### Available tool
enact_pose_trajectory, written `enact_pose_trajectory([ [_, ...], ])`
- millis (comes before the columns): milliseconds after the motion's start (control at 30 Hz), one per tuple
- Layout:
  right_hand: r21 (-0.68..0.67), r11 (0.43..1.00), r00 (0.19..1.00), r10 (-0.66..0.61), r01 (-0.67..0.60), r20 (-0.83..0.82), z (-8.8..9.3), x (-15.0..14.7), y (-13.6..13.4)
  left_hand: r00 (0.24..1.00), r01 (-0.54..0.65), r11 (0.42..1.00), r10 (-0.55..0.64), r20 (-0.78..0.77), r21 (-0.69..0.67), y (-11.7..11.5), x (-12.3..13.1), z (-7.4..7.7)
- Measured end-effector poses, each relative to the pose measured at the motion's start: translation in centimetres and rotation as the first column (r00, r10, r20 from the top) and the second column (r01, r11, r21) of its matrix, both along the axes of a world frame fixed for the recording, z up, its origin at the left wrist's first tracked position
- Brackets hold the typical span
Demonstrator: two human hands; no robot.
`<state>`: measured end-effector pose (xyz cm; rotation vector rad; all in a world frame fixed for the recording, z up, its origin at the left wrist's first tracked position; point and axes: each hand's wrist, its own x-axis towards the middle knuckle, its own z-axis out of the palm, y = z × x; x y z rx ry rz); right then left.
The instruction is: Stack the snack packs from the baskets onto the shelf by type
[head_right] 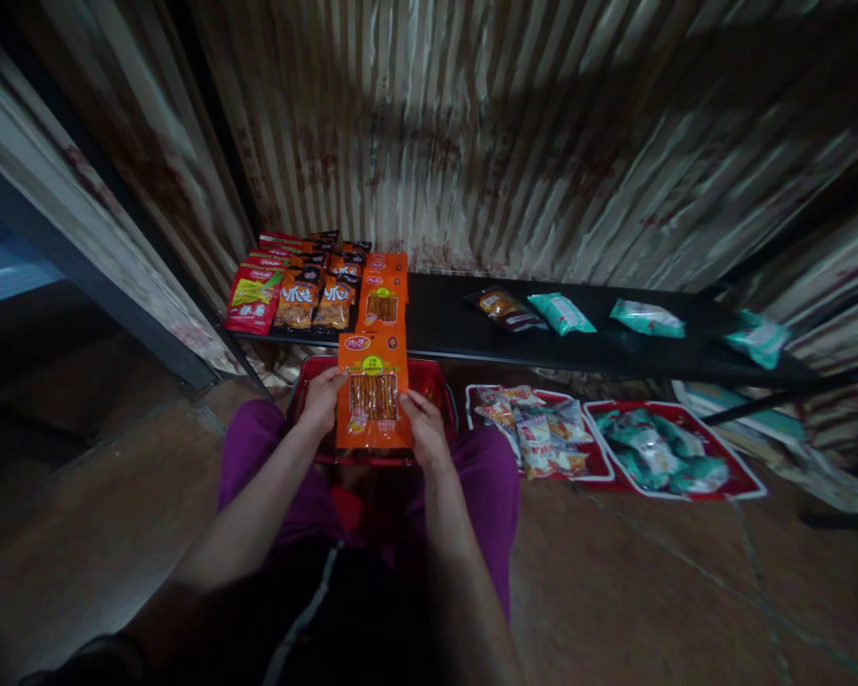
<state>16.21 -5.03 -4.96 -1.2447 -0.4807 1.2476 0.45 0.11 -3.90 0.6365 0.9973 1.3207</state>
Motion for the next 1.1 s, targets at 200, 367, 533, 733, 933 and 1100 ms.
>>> enact_pose_trajectory([
  [200, 0.077, 0.983, 0.984, 0.173, -0.169, -0.038, 1.5, -0.2, -0.9, 0.999, -0.020, 1.000, 0.019, 0.027, 0.013, 1.8, 0.1, 0.5],
  [367, 0.150, 0.958, 0.962, 0.260, -0.246, -0.083, 2.0, -0.4, -1.2, 0.999, -0.015, 1.000, 0.014, 0.036, 0.026, 2.9, 0.4, 1.4],
  [533, 0.185, 0.967, 0.975, 0.195, -0.173, -0.110, 0.7, -0.1, -1.0, 0.992, 0.094, 0.994, -0.098, 0.074, 0.053, 2.2, 0.3, 1.8],
  [733, 0.206, 0.971, 0.986, 0.140, -0.120, -0.086, 0.9, -0.3, -0.9, 0.954, 0.263, 0.963, -0.268, 0.132, 0.055, -1.2, 0.0, 1.8],
  [933, 0.195, 0.975, 0.990, 0.122, -0.106, -0.074, 1.3, -0.7, -0.8, 0.939, 0.288, 0.955, -0.297, 0.171, 0.075, -2.8, -0.2, 2.3],
  [1100, 0.207, 0.970, 0.986, 0.144, -0.125, -0.083, 1.5, -0.8, -0.9, 0.934, 0.295, 0.951, -0.308, 0.183, 0.092, -2.7, -0.3, 2.0],
])
